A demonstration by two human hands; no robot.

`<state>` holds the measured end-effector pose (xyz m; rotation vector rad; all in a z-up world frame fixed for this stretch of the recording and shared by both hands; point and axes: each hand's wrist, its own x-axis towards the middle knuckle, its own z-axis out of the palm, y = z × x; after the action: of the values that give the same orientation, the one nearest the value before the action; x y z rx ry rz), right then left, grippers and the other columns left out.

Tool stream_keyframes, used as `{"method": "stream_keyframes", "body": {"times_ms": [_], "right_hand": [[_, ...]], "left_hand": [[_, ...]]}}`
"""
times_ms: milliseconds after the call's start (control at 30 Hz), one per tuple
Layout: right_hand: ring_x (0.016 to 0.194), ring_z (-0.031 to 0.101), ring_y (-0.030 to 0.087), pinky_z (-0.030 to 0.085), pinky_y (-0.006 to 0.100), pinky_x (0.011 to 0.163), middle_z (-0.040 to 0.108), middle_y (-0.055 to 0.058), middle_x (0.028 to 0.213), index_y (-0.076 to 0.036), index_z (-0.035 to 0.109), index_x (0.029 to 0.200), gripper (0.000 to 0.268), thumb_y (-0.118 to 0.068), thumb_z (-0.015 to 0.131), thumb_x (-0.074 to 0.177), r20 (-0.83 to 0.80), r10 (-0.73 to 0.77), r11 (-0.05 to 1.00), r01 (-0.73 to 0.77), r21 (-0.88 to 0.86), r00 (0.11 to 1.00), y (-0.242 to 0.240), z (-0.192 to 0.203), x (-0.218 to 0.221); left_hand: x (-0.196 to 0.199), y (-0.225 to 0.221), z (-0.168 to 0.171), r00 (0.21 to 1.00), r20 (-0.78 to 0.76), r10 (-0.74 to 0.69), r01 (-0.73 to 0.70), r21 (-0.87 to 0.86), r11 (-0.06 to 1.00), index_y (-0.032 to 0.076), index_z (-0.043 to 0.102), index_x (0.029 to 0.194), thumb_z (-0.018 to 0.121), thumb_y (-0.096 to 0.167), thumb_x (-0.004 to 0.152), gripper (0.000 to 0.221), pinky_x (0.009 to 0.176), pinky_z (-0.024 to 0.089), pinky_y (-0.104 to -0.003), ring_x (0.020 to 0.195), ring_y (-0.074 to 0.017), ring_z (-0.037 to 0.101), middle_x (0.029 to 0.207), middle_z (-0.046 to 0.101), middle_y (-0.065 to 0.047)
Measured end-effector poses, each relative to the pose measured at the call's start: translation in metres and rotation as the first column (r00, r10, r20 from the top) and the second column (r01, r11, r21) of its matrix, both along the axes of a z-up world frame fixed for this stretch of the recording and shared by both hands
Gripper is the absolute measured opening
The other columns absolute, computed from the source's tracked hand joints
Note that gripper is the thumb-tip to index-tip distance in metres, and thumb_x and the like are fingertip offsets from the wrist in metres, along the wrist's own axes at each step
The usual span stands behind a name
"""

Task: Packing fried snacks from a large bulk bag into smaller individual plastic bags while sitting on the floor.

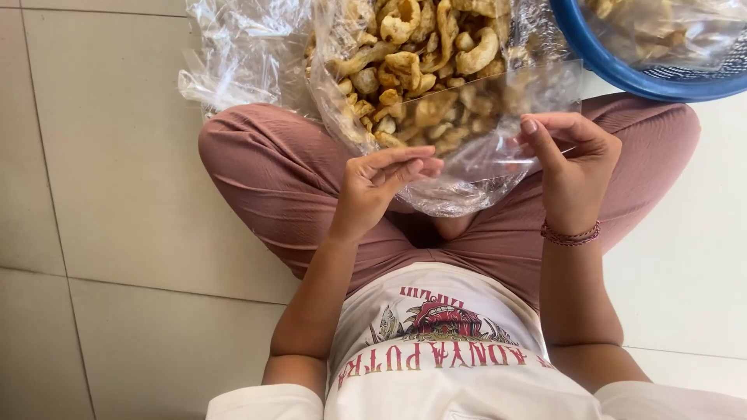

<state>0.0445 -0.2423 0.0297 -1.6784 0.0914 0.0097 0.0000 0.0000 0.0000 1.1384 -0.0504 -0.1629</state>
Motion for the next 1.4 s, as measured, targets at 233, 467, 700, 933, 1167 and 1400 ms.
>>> {"method": "stream_keyframes", "body": {"times_ms": [233,467,700,933,1167,1400], "right_hand": [[0.078,0.061,0.007,0.051,0.016,0.076,0.07,0.005,0.092,-0.001,0.071,0.109,0.006,-0.001,0.074,0.104,-0.022,0.015,1.0,-0.014,0.024,1.0,0.004,-0.001,-0.001],[0.074,0.065,0.011,0.058,0.02,0.069,0.07,0.009,0.093,0.001,0.068,0.11,0.007,-0.003,0.07,0.105,-0.061,0.076,0.994,-0.071,0.089,0.995,0.005,-0.002,-0.003],[0.074,0.065,0.011,0.058,0.02,0.068,0.069,0.01,0.091,0.001,0.068,0.109,0.006,-0.003,0.07,0.105,-0.076,0.075,0.992,-0.067,0.111,0.994,0.006,-0.003,-0.003],[0.074,0.061,0.008,0.056,0.019,0.07,0.068,0.006,0.09,-0.001,0.069,0.109,0.005,-0.005,0.071,0.106,-0.056,0.044,0.997,-0.041,0.06,0.997,0.003,-0.005,-0.007],[0.076,0.065,0.011,0.058,0.02,0.071,0.069,0.009,0.092,0.0,0.067,0.109,0.005,-0.004,0.07,0.106,-0.057,0.059,0.995,-0.054,0.088,0.997,0.0,-0.009,-0.008],[0.118,0.055,0.022,0.055,0.03,0.102,0.052,0.012,0.132,-0.007,0.042,0.142,0.047,0.008,0.066,0.105,0.128,0.137,0.984,-0.15,0.095,0.982,0.011,-0.014,0.0]], "left_hand": [[0.002,0.003,-0.002,0.999,-0.006,0.043,-0.043,-0.083,0.996,0.003,0.072,0.114,0.073,-0.001,0.091,0.024,0.083,0.063,-0.017,0.092,-0.0154,0.074,0.103,0.076,-0.011],[-0.001,0.002,0.006,0.999,-0.036,0.028,-0.03,-0.044,0.999,0.008,0.073,0.091,0.081,0.004,0.083,0.012,0.069,0.051,-0.014,0.076,-0.0059,0.06,0.089,0.07,-0.003],[0.001,0.008,0.002,0.997,0.072,0.002,0.004,-0.079,0.997,0.01,0.064,0.092,0.077,0.014,0.088,0.014,0.078,0.053,-0.02,0.084,-0.0105,0.057,0.092,0.063,-0.002],[-0.002,0.008,0.024,0.99,-0.051,0.133,-0.134,-0.018,0.991,0.001,0.066,0.116,0.072,0.013,0.095,0.025,0.077,0.062,-0.019,0.084,-0.0122,0.07,0.102,0.073,-0.01],[-0.004,0.009,0.018,0.983,-0.123,0.134,-0.152,-0.154,0.976,-0.003,0.068,0.114,0.076,-0.002,0.089,0.026,0.075,0.066,-0.024,0.088,-0.0177,0.073,0.102,0.073,-0.016],[-0.003,0.008,0.012,0.985,-0.135,0.104,-0.141,-0.3,0.943,-0.002,0.071,0.107,0.076,-0.004,0.089,0.019,0.071,0.067,-0.023,0.085,-0.0159,0.074,0.099,0.074,-0.014]]}}
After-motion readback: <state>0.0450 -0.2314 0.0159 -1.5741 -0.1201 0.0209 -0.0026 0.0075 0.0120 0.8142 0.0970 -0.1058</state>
